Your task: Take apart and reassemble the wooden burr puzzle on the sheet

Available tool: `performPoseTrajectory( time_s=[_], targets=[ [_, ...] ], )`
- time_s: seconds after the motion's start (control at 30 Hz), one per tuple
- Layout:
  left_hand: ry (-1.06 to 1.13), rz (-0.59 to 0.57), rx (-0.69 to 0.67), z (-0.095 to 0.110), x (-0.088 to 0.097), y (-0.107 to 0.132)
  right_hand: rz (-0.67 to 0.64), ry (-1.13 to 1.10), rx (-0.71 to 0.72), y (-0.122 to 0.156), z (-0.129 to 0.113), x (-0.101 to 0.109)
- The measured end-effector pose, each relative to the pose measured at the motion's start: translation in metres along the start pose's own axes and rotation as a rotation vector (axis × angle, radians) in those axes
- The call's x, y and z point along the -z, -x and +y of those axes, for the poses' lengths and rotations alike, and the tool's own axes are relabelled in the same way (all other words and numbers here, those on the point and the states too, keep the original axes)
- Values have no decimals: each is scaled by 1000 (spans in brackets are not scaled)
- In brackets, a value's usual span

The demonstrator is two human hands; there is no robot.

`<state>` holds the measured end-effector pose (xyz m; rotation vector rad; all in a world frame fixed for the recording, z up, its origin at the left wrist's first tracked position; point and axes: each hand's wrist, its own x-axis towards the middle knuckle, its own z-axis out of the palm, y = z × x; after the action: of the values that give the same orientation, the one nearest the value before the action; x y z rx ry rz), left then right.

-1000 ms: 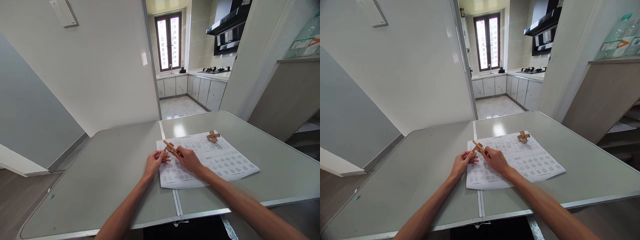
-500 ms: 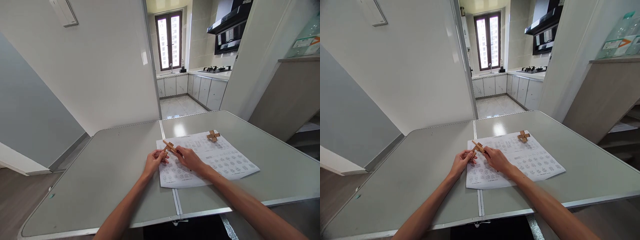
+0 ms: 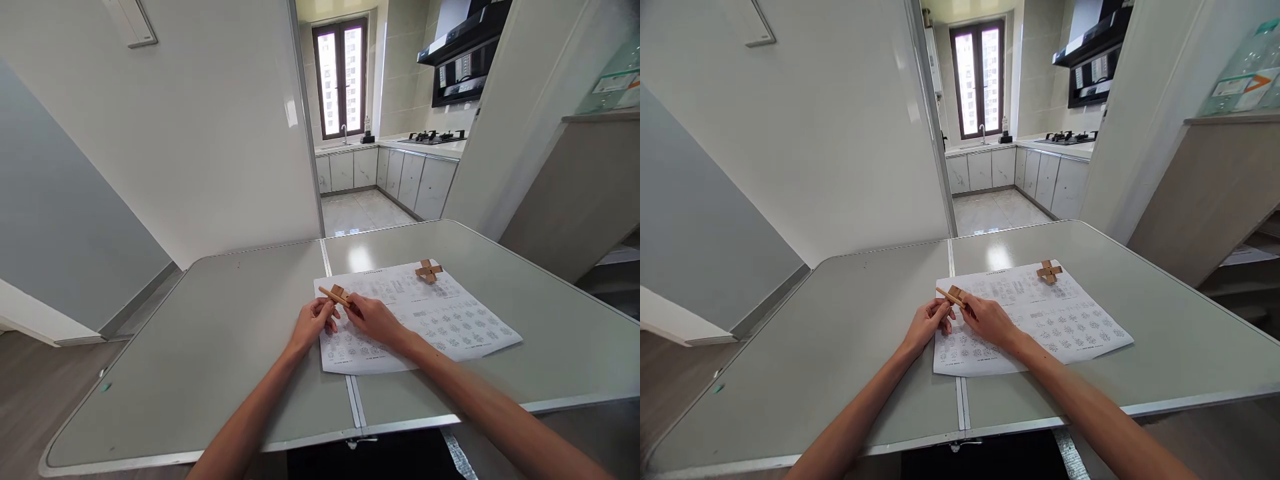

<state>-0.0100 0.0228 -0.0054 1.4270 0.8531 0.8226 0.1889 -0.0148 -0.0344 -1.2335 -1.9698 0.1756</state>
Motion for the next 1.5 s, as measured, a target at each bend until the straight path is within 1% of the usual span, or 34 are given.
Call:
performPoseTrajectory(
  time_s=[0.13,0.27,0.53,0.7,0.97,1.27,1.5],
  targets=[
    [-30,-34,-11,-1,-1,1,1,2,-14,1,-3,4],
    [-29,-57,-18,-2,-1,0,-3,24,4,2,-4,5],
    [-30,-57,-13,3,-1,2,6,34,34,2,-4,5],
    [-23,-50,-15,5,-2,4,0,23,27,2,-5,7],
    [-64,-54,-31,4,-1,3,-25,23,20,3,-4,9],
    [-47,-42,-36,3,-2,2,-12,60,36,4,0,3],
    [5,-33,3,1,0,0,-4,50,12,2,-4,10]
  ],
)
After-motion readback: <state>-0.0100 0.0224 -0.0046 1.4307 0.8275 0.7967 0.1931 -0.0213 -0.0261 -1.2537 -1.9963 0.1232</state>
